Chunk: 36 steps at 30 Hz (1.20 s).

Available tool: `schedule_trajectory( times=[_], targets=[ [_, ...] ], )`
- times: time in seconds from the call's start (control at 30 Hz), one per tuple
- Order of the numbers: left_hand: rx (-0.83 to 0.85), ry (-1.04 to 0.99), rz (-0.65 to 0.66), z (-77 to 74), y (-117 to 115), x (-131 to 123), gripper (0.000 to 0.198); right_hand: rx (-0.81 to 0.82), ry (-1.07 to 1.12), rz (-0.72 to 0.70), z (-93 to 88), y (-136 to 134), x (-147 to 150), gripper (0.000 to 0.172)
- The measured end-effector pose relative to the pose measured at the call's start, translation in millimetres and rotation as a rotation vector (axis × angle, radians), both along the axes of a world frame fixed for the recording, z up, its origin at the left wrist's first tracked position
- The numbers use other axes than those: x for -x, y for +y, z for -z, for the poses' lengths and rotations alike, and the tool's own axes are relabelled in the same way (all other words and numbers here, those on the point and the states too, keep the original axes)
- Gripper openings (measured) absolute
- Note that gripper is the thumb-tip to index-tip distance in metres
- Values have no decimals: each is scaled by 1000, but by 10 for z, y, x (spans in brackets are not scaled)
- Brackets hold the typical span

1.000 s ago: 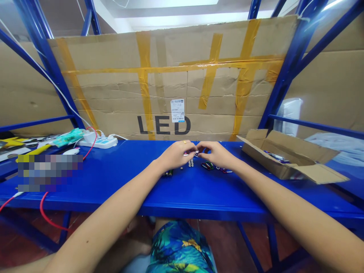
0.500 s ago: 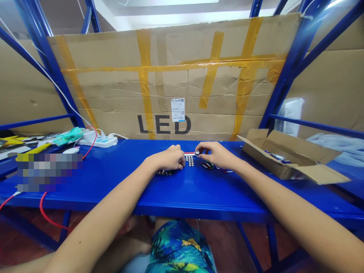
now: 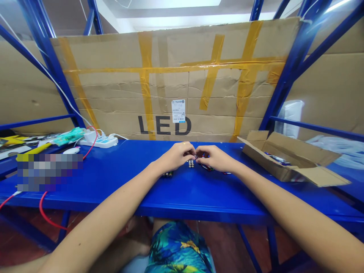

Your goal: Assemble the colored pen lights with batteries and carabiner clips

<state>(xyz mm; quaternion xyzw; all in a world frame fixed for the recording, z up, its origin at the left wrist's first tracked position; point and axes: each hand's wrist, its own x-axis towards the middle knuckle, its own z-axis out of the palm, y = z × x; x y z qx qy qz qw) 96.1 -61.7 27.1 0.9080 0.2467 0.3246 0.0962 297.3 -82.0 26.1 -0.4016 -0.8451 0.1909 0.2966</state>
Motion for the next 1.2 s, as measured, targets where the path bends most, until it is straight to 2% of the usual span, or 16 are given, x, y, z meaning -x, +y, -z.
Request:
schedule_trajectory(
  times=[0.13, 0.23, 0.33, 0.4, 0.47, 0.57, 0.63, 0.73, 0.8, 0.93, 1.0, 1.2],
  targets=[
    [-7, -18, -3, -6, 23, 24, 9, 35, 79, -22, 20, 25, 1, 10],
    [-59, 31, -129, -23, 107, 116, 16, -14, 73, 4, 34, 47, -25, 13],
    [-84, 254, -296, -8, 193, 214, 18, -51, 46, 23, 39, 60, -42, 12],
    [-76, 395, -362, 16, 219, 250, 17, -42, 70, 10, 39, 65, -36, 13],
    [-60, 471, -390, 40, 217, 253, 16, 37, 170, -36, 38, 73, -21, 14],
    [-45, 527, -403, 63, 194, 219, 15, 216, 435, -111, 27, 90, -10, 16],
    [-47, 545, -403, 70, 183, 191, 16, 237, 522, -113, 14, 100, -22, 16],
    [-43, 475, -404, 65, 178, 160, 17, 215, 458, -76, -6, 104, -46, 17],
    [-11, 331, -386, 53, 169, 141, 18, 205, 404, -61, -7, 100, -49, 17],
    [46, -51, -245, 23, 106, 84, 15, 107, 290, -33, 32, 85, -23, 13],
    [52, -164, -175, 17, 61, 51, 14, 48, 224, -32, 60, 81, -9, 11],
    [63, -176, -78, 44, 13, 7, 13, -144, 98, -50, 115, 107, -5, 19]
  ],
)
